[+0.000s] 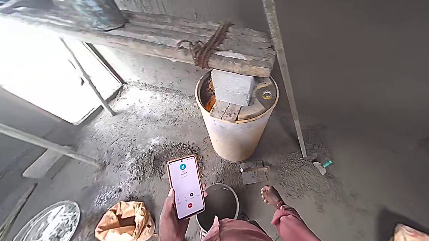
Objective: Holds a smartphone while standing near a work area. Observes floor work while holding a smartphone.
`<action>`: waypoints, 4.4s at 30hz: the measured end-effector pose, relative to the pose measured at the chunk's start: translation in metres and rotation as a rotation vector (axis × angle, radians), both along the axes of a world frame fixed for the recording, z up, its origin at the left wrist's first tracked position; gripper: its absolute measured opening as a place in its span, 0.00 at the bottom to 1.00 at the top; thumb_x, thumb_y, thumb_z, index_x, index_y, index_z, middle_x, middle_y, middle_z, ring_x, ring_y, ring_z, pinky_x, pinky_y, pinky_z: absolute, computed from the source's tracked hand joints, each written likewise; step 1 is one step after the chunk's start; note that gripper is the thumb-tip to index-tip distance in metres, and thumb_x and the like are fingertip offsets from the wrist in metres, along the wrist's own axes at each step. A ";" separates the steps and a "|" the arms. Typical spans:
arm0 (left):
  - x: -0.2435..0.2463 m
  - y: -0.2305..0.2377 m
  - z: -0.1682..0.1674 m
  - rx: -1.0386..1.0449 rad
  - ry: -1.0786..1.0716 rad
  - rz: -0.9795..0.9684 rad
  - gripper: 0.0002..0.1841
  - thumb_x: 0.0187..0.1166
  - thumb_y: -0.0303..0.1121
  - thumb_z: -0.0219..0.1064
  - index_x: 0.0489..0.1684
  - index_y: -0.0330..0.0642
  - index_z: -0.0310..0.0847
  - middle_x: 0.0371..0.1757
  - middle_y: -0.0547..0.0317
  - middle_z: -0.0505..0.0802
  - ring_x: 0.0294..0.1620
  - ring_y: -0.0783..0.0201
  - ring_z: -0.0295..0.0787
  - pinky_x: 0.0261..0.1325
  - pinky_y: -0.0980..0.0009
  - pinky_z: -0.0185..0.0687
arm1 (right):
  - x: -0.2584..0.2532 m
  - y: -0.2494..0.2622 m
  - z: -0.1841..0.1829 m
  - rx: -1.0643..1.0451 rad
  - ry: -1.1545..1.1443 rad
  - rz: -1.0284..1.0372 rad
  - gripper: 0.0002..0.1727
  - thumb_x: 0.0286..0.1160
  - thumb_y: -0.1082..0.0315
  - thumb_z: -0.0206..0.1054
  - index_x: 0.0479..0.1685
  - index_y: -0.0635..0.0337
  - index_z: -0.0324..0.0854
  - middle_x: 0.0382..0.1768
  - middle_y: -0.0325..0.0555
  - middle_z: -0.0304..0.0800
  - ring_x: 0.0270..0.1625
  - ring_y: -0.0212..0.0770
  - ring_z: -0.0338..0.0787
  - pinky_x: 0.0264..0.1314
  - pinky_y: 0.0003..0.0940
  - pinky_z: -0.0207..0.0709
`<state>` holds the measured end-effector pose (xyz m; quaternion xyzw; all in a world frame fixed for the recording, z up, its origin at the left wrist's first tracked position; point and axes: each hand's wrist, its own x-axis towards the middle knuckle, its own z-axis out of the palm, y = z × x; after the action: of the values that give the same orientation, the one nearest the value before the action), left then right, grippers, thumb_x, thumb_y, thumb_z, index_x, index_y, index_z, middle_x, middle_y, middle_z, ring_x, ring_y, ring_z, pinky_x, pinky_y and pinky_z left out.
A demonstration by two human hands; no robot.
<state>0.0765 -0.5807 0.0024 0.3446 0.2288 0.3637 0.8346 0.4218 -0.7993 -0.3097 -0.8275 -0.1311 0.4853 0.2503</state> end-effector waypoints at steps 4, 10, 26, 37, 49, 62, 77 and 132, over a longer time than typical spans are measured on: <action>-0.021 0.010 -0.005 -0.029 -0.048 0.052 0.33 0.88 0.63 0.44 0.79 0.51 0.73 0.66 0.36 0.89 0.62 0.39 0.91 0.62 0.46 0.90 | -0.036 0.032 0.016 0.001 0.005 0.191 0.15 0.84 0.56 0.64 0.60 0.53 0.86 0.40 0.45 0.95 0.36 0.41 0.95 0.41 0.42 0.90; -0.048 0.023 -0.007 -0.073 -0.097 0.080 0.33 0.90 0.58 0.43 0.83 0.43 0.63 0.70 0.34 0.86 0.67 0.36 0.87 0.67 0.41 0.86 | -0.035 0.032 0.040 0.024 -0.031 0.214 0.16 0.87 0.62 0.62 0.65 0.58 0.83 0.44 0.51 0.95 0.39 0.47 0.95 0.42 0.47 0.91; -0.145 0.068 -0.031 -0.093 -0.071 0.327 0.30 0.92 0.57 0.41 0.71 0.42 0.77 0.61 0.40 0.91 0.59 0.48 0.92 0.61 0.50 0.89 | -0.060 0.034 0.062 -0.129 -0.073 0.269 0.17 0.89 0.60 0.61 0.67 0.59 0.82 0.44 0.52 0.96 0.38 0.48 0.97 0.37 0.46 0.91; -0.059 0.000 -0.027 -0.062 -0.070 0.491 0.27 0.90 0.55 0.48 0.59 0.39 0.82 0.51 0.45 0.93 0.52 0.55 0.93 0.60 0.54 0.89 | 0.043 0.124 0.060 0.031 -0.057 0.549 0.17 0.90 0.63 0.60 0.69 0.61 0.81 0.46 0.55 0.97 0.39 0.49 0.98 0.35 0.45 0.91; 0.004 -0.129 -0.042 -0.141 -0.162 0.813 0.28 0.94 0.48 0.43 0.65 0.30 0.78 0.58 0.36 0.91 0.59 0.46 0.92 0.66 0.50 0.87 | 0.108 0.170 0.055 -0.107 -0.091 0.936 0.15 0.90 0.64 0.62 0.64 0.64 0.83 0.40 0.53 0.96 0.33 0.43 0.96 0.32 0.40 0.89; -0.037 -0.136 -0.046 -0.029 -0.256 0.879 0.27 0.94 0.47 0.45 0.60 0.29 0.80 0.53 0.37 0.93 0.54 0.47 0.94 0.61 0.52 0.90 | 0.031 0.214 0.087 -0.005 -0.104 1.009 0.16 0.89 0.65 0.62 0.67 0.62 0.81 0.43 0.54 0.96 0.36 0.46 0.96 0.32 0.40 0.89; -0.191 -0.200 -0.049 -0.045 -0.200 1.037 0.28 0.93 0.47 0.41 0.55 0.32 0.82 0.47 0.45 0.94 0.48 0.57 0.95 0.54 0.58 0.92 | -0.100 0.174 0.098 -0.039 -0.153 1.272 0.16 0.91 0.64 0.60 0.67 0.63 0.83 0.42 0.52 0.97 0.36 0.44 0.97 0.34 0.40 0.91; -0.225 -0.186 -0.042 -0.015 -0.183 0.868 0.32 0.92 0.59 0.31 0.81 0.53 0.67 0.68 0.39 0.87 0.66 0.40 0.88 0.64 0.40 0.86 | -0.109 0.081 0.054 -0.055 -0.162 1.036 0.17 0.82 0.60 0.65 0.64 0.54 0.85 0.48 0.49 0.95 0.44 0.42 0.96 0.52 0.44 0.92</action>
<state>-0.1483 -0.7669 -0.0398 0.1771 0.2800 0.7078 0.6239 0.3125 -0.7185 -0.2555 -0.6953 -0.5293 0.4831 -0.0551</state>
